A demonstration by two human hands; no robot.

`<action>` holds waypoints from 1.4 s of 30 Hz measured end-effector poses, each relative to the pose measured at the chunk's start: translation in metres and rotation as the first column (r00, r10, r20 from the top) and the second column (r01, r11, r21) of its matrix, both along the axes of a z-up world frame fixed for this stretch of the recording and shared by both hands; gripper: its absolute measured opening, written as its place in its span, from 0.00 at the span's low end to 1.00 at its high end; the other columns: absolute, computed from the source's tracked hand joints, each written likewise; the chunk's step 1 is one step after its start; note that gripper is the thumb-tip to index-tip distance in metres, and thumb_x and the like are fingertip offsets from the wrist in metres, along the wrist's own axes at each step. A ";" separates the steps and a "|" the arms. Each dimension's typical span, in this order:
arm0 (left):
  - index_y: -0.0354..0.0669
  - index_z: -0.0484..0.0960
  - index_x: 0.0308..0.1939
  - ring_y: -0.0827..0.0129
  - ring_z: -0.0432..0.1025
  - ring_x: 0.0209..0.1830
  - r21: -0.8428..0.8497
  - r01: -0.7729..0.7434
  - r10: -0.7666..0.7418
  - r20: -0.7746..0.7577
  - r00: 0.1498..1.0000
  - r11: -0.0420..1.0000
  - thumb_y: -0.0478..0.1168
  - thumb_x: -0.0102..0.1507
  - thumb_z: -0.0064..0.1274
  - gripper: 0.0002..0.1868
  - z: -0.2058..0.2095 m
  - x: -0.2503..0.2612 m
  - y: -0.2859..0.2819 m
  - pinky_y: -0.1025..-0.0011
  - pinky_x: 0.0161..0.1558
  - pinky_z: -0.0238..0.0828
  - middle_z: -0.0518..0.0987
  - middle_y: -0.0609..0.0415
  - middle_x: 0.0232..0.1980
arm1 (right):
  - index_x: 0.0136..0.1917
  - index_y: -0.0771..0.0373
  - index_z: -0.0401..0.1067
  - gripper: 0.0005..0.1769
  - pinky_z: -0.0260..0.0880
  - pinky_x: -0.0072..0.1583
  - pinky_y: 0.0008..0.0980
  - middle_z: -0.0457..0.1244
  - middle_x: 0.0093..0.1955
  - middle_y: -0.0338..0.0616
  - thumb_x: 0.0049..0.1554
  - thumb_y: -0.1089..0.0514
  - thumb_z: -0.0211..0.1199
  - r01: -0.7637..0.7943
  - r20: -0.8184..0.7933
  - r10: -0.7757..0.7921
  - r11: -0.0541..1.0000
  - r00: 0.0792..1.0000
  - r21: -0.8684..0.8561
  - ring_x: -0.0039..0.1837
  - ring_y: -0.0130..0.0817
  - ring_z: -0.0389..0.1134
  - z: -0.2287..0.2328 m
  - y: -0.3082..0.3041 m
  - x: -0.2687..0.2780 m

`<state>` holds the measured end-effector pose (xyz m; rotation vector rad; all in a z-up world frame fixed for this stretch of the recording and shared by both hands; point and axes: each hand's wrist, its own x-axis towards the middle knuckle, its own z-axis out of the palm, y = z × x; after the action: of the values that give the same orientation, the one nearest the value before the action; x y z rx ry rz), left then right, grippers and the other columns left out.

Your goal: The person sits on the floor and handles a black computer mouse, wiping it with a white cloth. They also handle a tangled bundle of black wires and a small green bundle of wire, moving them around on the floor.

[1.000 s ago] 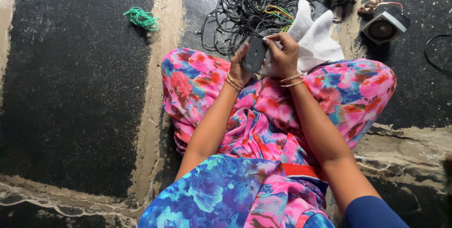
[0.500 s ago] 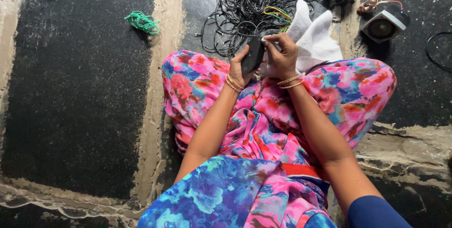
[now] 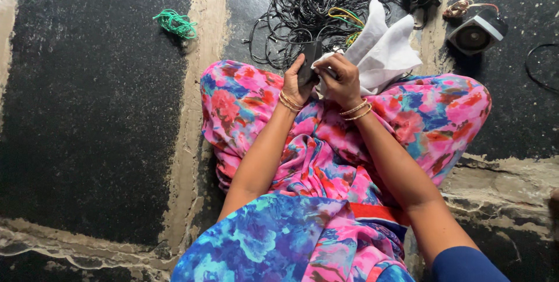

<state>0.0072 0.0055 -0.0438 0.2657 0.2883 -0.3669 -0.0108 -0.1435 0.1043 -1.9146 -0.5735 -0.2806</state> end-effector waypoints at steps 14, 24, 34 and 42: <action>0.37 0.75 0.61 0.62 0.81 0.36 0.113 0.147 -0.162 0.134 0.978 0.983 0.52 0.71 0.46 0.23 0.051 -0.014 -0.005 0.70 0.27 0.77 0.83 0.45 0.47 | 0.47 0.66 0.79 0.03 0.70 0.48 0.31 0.70 0.44 0.48 0.58 0.65 0.70 0.264 -0.059 -0.263 0.965 0.963 0.011 0.46 0.35 0.72 -0.019 -0.028 0.037; 0.33 0.76 0.59 0.58 0.80 0.37 0.034 -0.101 0.097 0.118 0.988 0.994 0.50 0.71 0.48 0.23 0.020 -0.007 0.004 0.67 0.30 0.78 0.83 0.41 0.50 | 0.47 0.66 0.80 0.02 0.69 0.51 0.24 0.71 0.44 0.38 0.60 0.64 0.70 0.420 -0.177 -0.391 0.890 0.903 0.175 0.48 0.24 0.69 -0.022 -0.076 0.067; 0.37 0.80 0.50 0.52 0.81 0.35 -0.019 -0.155 0.154 -0.043 0.987 0.988 0.50 0.67 0.53 0.19 0.001 -0.003 0.007 0.63 0.28 0.79 0.84 0.46 0.40 | 0.46 0.65 0.81 0.07 0.71 0.54 0.34 0.71 0.48 0.46 0.53 0.69 0.66 0.617 0.518 -0.442 0.753 0.732 -0.229 0.50 0.38 0.72 0.013 -0.295 0.127; 0.31 0.77 0.55 0.50 0.81 0.38 0.035 -0.112 0.110 0.045 0.993 0.993 0.44 0.66 0.51 0.20 0.018 -0.003 0.003 0.61 0.33 0.81 0.83 0.41 0.43 | 0.47 0.60 0.82 0.08 0.70 0.56 0.36 0.71 0.50 0.43 0.52 0.65 0.67 0.678 0.403 -0.653 0.236 0.641 -0.696 0.54 0.38 0.71 0.024 -0.441 0.051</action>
<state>0.0039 0.0087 -0.0255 0.2926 0.2663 -0.2458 0.0397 -0.5841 0.1281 -3.0433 0.2837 -0.6923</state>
